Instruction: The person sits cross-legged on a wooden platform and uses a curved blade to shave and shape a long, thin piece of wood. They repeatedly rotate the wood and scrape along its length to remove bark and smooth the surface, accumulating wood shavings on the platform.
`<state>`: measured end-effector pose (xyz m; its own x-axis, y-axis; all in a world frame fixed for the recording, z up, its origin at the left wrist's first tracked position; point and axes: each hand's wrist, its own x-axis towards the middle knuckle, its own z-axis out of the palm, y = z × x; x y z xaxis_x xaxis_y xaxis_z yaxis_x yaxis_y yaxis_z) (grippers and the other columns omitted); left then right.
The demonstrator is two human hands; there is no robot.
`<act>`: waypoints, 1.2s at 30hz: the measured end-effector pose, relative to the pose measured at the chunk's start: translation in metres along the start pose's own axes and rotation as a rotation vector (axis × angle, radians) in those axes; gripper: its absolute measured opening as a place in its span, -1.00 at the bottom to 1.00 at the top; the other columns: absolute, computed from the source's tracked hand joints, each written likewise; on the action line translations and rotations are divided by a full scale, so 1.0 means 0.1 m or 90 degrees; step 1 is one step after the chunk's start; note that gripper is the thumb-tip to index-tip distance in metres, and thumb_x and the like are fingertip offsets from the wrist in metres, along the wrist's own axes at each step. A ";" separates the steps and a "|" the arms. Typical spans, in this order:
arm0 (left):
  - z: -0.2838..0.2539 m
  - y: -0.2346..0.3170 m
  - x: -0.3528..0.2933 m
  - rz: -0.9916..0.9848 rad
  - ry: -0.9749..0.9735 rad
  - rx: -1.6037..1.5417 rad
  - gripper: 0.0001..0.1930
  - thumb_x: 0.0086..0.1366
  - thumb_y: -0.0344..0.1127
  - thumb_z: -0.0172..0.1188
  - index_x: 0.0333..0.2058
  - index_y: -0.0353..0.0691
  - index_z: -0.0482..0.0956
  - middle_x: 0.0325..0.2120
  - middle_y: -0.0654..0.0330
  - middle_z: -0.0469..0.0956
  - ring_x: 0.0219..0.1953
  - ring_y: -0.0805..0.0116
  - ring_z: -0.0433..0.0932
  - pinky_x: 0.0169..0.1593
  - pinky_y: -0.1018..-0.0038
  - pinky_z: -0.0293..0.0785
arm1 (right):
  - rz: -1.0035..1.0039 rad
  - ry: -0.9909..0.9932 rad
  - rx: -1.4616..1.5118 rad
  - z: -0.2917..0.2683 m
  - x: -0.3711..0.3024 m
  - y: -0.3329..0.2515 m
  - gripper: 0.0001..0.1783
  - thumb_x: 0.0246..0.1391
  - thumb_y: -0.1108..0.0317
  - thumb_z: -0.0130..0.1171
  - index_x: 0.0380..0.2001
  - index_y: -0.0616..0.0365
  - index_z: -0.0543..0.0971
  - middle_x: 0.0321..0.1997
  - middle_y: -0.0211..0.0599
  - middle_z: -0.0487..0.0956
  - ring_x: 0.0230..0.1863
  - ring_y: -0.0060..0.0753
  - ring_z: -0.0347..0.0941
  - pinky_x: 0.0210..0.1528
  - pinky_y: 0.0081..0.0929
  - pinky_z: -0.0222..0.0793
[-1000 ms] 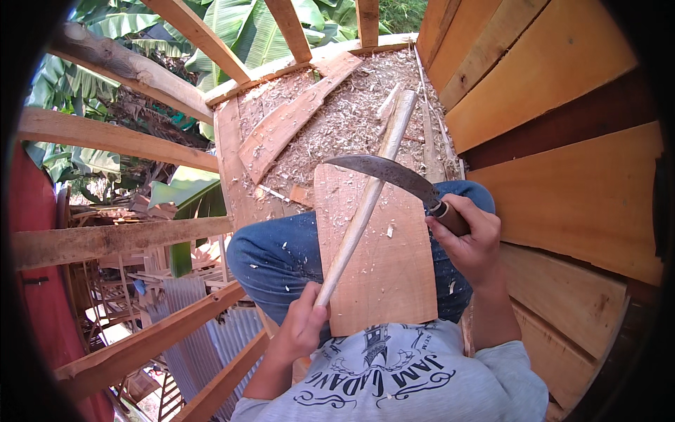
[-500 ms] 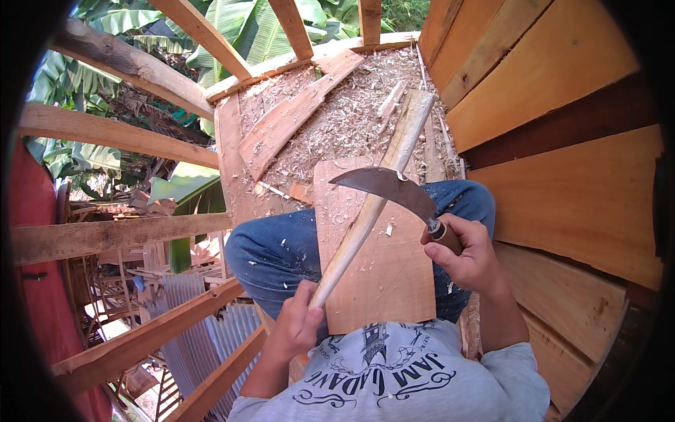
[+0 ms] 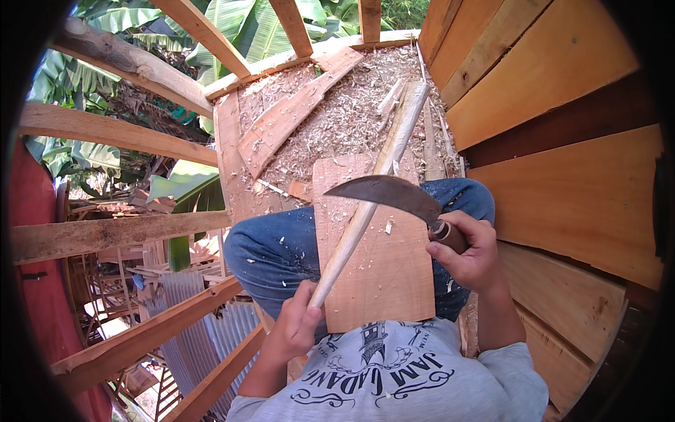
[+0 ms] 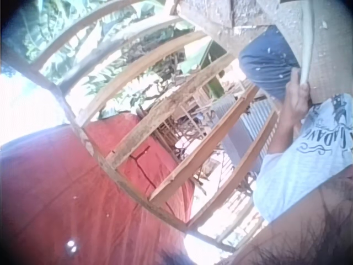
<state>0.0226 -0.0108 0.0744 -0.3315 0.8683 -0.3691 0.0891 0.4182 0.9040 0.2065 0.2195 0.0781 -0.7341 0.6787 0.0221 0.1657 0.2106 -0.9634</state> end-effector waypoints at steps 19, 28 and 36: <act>-0.03 -0.19 -0.04 0.023 -0.033 -0.004 -0.38 0.27 0.27 -0.18 -0.30 -0.33 0.30 -0.65 0.25 0.31 -0.63 0.56 0.20 -0.58 0.57 0.12 | 0.050 -0.035 0.071 0.06 0.01 -0.06 -0.84 -0.05 0.41 0.30 -0.41 0.22 0.54 -0.67 -0.50 0.44 -0.64 -0.79 0.28 -0.60 -0.71 0.14; -0.04 -0.17 -0.04 0.022 -0.025 -0.016 -0.39 0.26 0.25 -0.18 -0.29 -0.34 0.31 -0.65 0.24 0.32 -0.64 0.55 0.22 -0.60 0.58 0.12 | -0.023 -0.116 -0.027 0.12 0.01 -0.11 -0.74 -0.09 0.41 0.33 -0.29 0.25 0.57 -0.62 -0.28 0.52 -0.64 -0.65 0.38 -0.56 -0.63 0.27; -0.03 -0.14 -0.01 0.031 -0.031 0.000 -0.36 0.26 0.28 -0.18 -0.28 -0.35 0.31 -0.65 0.25 0.31 -0.65 0.57 0.21 -0.62 0.59 0.10 | -0.004 0.047 0.024 0.17 -0.04 0.00 -0.79 -0.05 0.44 0.29 -0.32 0.25 0.55 -0.66 -0.51 0.48 -0.62 -0.82 0.28 -0.58 -0.74 0.16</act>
<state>0.0185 -0.0180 0.0631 -0.2800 0.8999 -0.3344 0.1048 0.3749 0.9211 0.1979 0.2051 0.0736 -0.6846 0.7274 0.0460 0.1355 0.1890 -0.9726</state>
